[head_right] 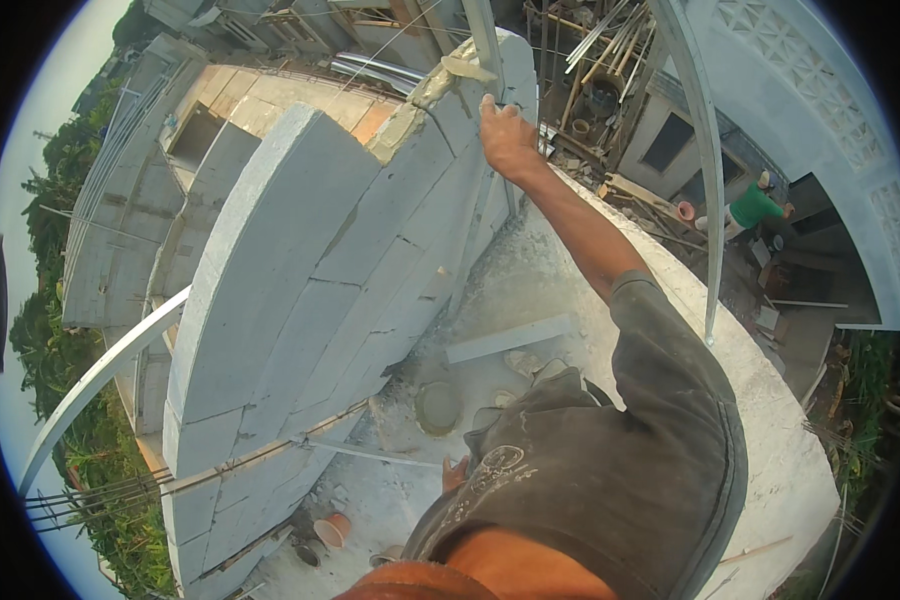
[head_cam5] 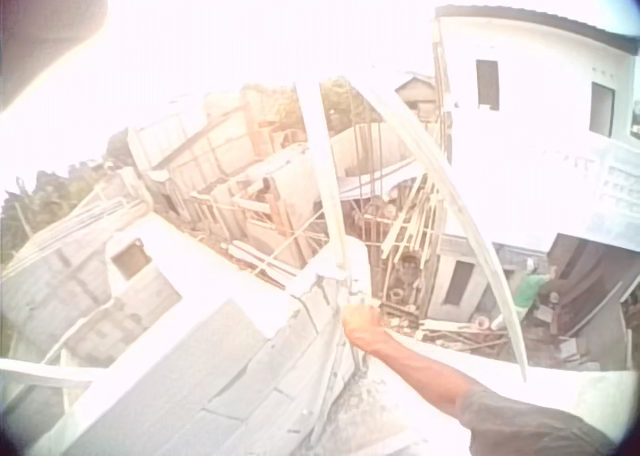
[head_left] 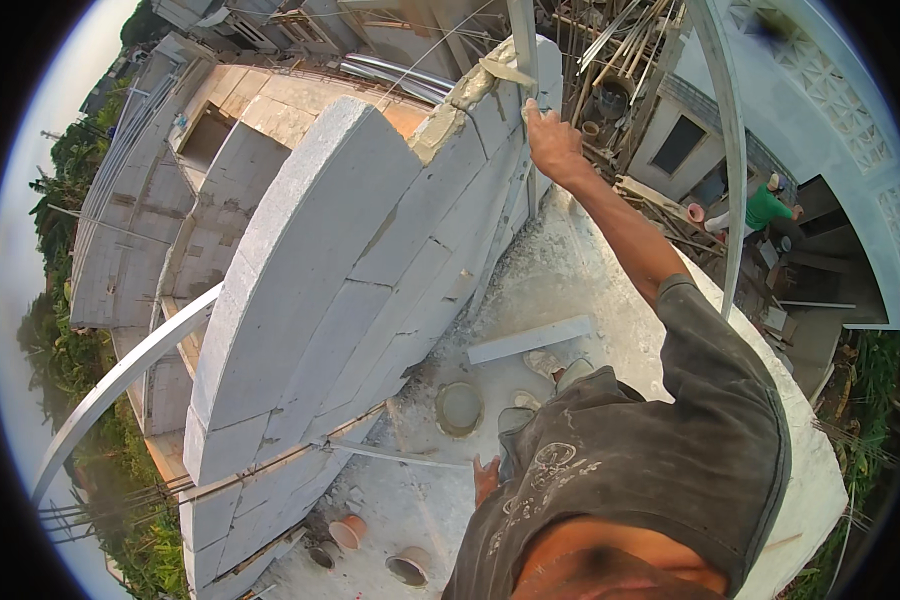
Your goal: Measure, cut, and lay blocks/bricks to construct a wall.
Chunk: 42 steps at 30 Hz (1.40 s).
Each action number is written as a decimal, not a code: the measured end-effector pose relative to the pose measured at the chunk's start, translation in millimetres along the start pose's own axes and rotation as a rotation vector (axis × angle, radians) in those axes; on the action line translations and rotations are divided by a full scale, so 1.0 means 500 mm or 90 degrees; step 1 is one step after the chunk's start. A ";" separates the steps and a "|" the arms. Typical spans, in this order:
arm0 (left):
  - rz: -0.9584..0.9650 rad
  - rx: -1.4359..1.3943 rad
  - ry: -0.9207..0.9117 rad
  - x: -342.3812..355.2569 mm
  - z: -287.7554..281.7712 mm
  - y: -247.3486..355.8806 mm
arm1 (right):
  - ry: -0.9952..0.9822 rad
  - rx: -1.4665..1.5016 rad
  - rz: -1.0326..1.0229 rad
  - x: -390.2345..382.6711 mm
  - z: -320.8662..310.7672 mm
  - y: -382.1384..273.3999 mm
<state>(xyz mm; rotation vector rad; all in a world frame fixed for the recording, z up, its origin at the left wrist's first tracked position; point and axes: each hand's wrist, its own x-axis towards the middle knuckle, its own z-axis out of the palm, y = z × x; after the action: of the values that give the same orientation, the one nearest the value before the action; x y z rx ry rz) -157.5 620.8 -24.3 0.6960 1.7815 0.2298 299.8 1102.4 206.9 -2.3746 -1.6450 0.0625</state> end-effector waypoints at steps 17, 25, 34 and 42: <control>-0.006 -0.059 -0.010 0.072 -0.111 0.023 | -0.349 0.919 -0.034 -0.298 -0.081 -0.053; -0.048 -0.196 -0.034 0.163 -0.174 -0.040 | -0.235 1.361 0.089 -0.290 -0.110 0.192; -0.010 -0.015 0.077 0.176 -0.029 0.225 | 0.216 0.409 -0.152 0.049 -0.029 0.383; 0.130 -0.125 0.030 0.104 0.256 0.464 | 0.189 0.105 -0.270 0.259 0.108 0.357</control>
<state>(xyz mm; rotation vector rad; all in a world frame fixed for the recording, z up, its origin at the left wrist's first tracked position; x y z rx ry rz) 30.5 812.5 4.7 0.7357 1.7053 0.5555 500.2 1173.2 127.3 -1.7745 -1.8668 -0.2131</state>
